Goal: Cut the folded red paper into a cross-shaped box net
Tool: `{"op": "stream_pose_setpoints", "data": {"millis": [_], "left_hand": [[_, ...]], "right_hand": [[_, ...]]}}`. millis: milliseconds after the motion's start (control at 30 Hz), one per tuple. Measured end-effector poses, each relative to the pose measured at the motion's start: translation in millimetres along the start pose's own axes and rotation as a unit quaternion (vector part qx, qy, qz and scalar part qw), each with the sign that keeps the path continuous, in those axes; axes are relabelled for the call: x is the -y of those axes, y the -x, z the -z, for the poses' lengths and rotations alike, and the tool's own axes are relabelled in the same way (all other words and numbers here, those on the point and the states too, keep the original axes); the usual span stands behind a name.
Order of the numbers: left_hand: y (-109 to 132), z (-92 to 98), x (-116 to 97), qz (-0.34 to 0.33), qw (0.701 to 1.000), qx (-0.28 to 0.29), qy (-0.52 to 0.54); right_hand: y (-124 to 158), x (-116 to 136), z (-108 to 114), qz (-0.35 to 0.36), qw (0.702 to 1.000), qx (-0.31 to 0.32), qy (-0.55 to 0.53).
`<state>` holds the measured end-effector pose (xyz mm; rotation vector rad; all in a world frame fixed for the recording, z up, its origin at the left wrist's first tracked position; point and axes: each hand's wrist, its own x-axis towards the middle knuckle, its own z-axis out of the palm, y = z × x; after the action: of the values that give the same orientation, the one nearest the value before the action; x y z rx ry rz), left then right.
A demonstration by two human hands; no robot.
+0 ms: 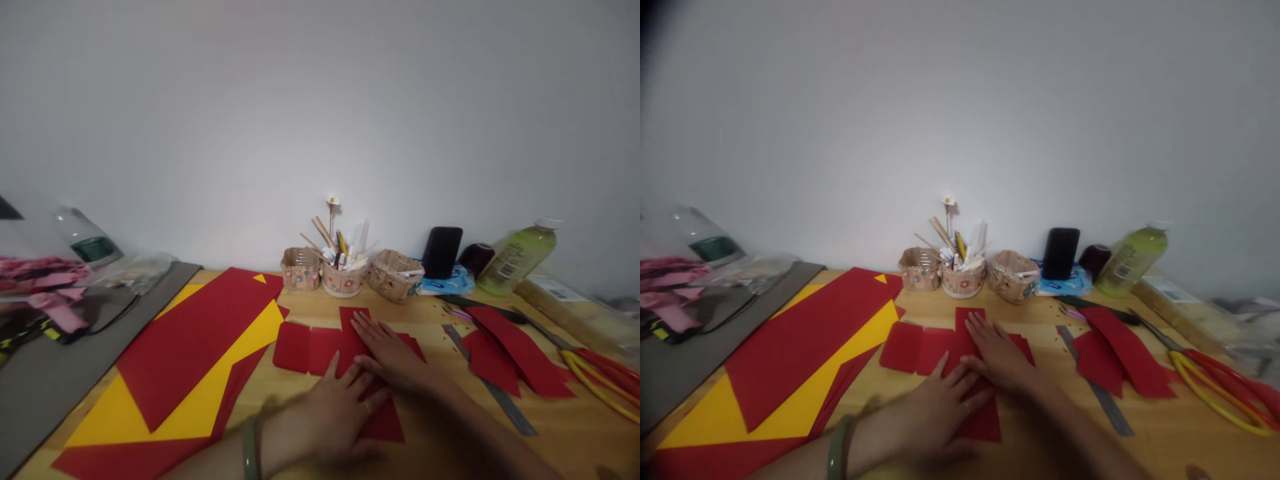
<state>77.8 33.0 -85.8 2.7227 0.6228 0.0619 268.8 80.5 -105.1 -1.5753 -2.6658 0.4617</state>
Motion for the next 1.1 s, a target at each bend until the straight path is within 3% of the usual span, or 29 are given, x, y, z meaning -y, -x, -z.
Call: {"op": "stream_pose_setpoints", "data": {"millis": [200,467,633,767,933,1100], "left_hand": [[2,-8.0,4,0.004,1.0,-0.011,0.029],[2,-1.1,4,0.058,0.997,0.0,0.042],[-4,-16.4,14,0.046,0.998,-0.022,0.028],[-8,-33.3,23,0.031,0.998,-0.05,0.011],[-15,-46.2,31,0.024,0.998,-0.048,-0.013],[-22,-52.0,36,0.038,0.999,-0.018,-0.014]], "right_hand": [[-17,-15,-5,0.011,0.997,-0.059,0.043],[-35,-31,2,0.031,0.987,-0.119,0.107],[-32,-24,14,0.05,0.973,-0.176,0.138],[-29,-5,46,0.044,0.95,-0.275,0.143],[-54,14,112,-0.019,0.922,-0.359,0.147],[-95,11,156,-0.065,0.944,-0.271,0.175]]}}
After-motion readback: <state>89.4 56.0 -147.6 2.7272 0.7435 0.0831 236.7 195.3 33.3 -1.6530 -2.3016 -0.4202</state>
